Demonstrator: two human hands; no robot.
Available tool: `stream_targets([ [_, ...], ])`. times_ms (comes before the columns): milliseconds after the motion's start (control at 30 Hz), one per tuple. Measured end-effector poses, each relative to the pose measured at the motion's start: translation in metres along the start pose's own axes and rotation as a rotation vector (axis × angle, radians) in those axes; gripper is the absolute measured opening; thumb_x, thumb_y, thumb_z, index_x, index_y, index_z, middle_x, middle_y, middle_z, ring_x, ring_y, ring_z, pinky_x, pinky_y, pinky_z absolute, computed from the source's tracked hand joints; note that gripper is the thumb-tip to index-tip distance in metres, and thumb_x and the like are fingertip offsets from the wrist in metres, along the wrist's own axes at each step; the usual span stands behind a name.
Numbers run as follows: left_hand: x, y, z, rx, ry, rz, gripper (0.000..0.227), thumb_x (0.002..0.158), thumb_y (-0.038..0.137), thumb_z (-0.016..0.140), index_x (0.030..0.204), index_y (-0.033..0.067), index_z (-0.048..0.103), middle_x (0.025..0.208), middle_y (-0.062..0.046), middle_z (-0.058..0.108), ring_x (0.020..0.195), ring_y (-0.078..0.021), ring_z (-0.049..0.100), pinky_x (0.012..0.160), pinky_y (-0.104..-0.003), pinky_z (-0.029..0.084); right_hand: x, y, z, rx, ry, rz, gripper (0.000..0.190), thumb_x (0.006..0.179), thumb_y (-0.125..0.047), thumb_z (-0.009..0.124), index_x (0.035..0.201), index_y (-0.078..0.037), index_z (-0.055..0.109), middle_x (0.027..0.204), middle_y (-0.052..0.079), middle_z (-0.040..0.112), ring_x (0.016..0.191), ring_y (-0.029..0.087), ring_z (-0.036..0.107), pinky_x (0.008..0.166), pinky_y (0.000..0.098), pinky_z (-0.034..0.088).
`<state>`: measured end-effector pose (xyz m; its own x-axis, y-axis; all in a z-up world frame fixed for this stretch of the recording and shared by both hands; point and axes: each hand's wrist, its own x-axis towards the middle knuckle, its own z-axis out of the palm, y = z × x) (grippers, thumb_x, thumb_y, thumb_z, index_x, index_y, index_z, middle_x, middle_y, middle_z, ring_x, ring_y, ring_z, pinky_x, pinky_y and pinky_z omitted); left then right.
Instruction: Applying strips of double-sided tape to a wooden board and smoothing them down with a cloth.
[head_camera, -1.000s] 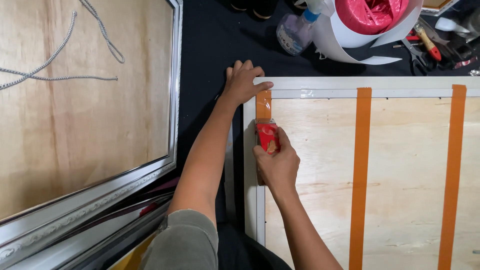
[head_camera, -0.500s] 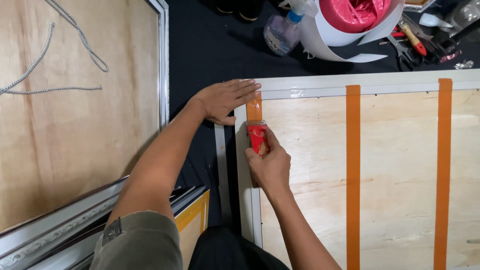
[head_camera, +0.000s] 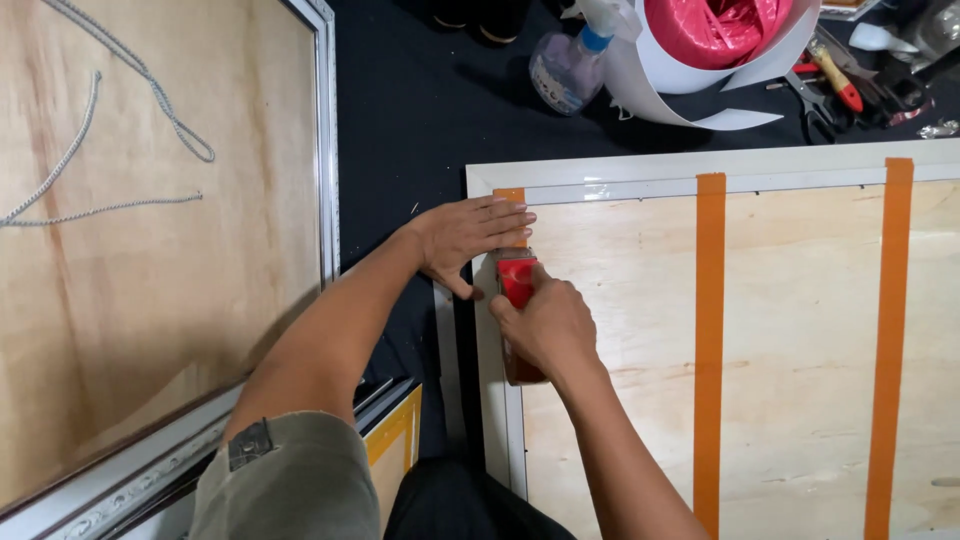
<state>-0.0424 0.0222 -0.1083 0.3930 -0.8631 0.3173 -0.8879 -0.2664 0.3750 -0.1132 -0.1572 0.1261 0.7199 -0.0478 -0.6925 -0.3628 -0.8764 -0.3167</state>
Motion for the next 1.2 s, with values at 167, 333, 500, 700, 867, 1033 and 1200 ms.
stream_targets([
  [167, 0.004, 0.001, -0.008, -0.005, 0.076, 0.017, 0.115, 0.076, 0.089, 0.046, 0.161, 0.0135, 0.034, 0.169, -0.009, 0.031, 0.156, -0.0274, 0.028, 0.131, -0.043, 0.019, -0.002, -0.013, -0.009, 0.019, -0.133, 0.009, 0.074, 0.088, -0.024, 0.062, 0.154, 0.004, 0.044, 0.125, 0.042, 0.062, 0.114, 0.058, 0.064, 0.080, 0.0630, 0.058],
  [333, 0.003, 0.000, -0.006, 0.010, 0.056, -0.005, 0.127, 0.072, 0.097, 0.036, 0.163, 0.0085, 0.027, 0.170, -0.014, 0.026, 0.157, -0.0290, 0.026, 0.131, -0.044, 0.018, -0.003, -0.016, -0.010, -0.010, -0.137, 0.012, 0.074, 0.086, -0.023, 0.063, 0.154, 0.002, 0.045, 0.124, 0.040, 0.064, 0.115, 0.057, 0.066, 0.083, 0.0616, 0.058],
  [500, 0.004, -0.001, -0.003, 0.000, 0.055, -0.023, 0.139, 0.068, 0.105, 0.021, 0.163, 0.0034, 0.026, 0.170, -0.016, 0.026, 0.157, -0.0317, 0.025, 0.131, -0.046, 0.020, -0.013, 0.004, 0.006, -0.028, -0.141, 0.008, 0.078, 0.084, -0.026, 0.061, 0.156, -0.003, 0.043, 0.124, 0.040, 0.064, 0.117, 0.057, 0.064, 0.088, 0.0633, 0.056],
  [700, 0.008, 0.005, -0.020, 0.059, 0.065, -0.002, 0.126, 0.077, 0.093, 0.042, 0.163, 0.0015, 0.026, 0.169, -0.017, 0.028, 0.156, -0.0324, 0.028, 0.130, -0.045, 0.021, -0.079, 0.043, 0.037, 0.017, -0.002, -0.049, 0.077, 0.086, -0.022, 0.062, 0.158, -0.004, 0.042, 0.098, 0.036, 0.070, 0.096, 0.057, 0.070, 0.073, 0.0573, 0.059],
  [867, 0.015, 0.011, -0.042, 0.040, -0.328, -0.065, 0.129, 0.083, 0.080, 0.061, 0.164, -0.0020, 0.004, 0.172, -0.023, 0.002, 0.160, -0.0378, 0.002, 0.131, -0.049, 0.002, -0.148, 0.133, 0.105, -0.127, -0.104, 0.102, 0.097, 0.083, -0.044, 0.066, 0.165, -0.041, 0.014, 0.093, 0.016, 0.065, 0.084, 0.039, 0.069, 0.071, 0.0499, 0.055],
  [1033, 0.015, 0.013, -0.045, 0.044, -0.316, -0.068, 0.127, 0.083, 0.082, 0.058, 0.164, -0.0031, 0.007, 0.172, -0.024, 0.005, 0.160, -0.0372, 0.003, 0.131, -0.047, 0.002, -0.168, 0.151, 0.126, -0.204, -0.316, 0.291, 0.103, 0.086, -0.050, 0.071, 0.165, -0.040, 0.007, 0.124, 0.009, 0.066, 0.110, 0.026, 0.070, 0.090, 0.0367, 0.062],
  [1200, 0.017, 0.017, -0.048, 0.040, -0.352, -0.081, 0.126, 0.084, 0.081, 0.055, 0.164, -0.0031, 0.006, 0.172, -0.024, 0.003, 0.159, -0.0372, 0.001, 0.130, -0.047, 0.001, -0.170, 0.170, 0.145, -0.191, -0.251, 0.213, 0.097, 0.083, -0.049, 0.066, 0.165, -0.041, 0.015, 0.099, 0.017, 0.068, 0.092, 0.039, 0.069, 0.078, 0.0501, 0.056],
])
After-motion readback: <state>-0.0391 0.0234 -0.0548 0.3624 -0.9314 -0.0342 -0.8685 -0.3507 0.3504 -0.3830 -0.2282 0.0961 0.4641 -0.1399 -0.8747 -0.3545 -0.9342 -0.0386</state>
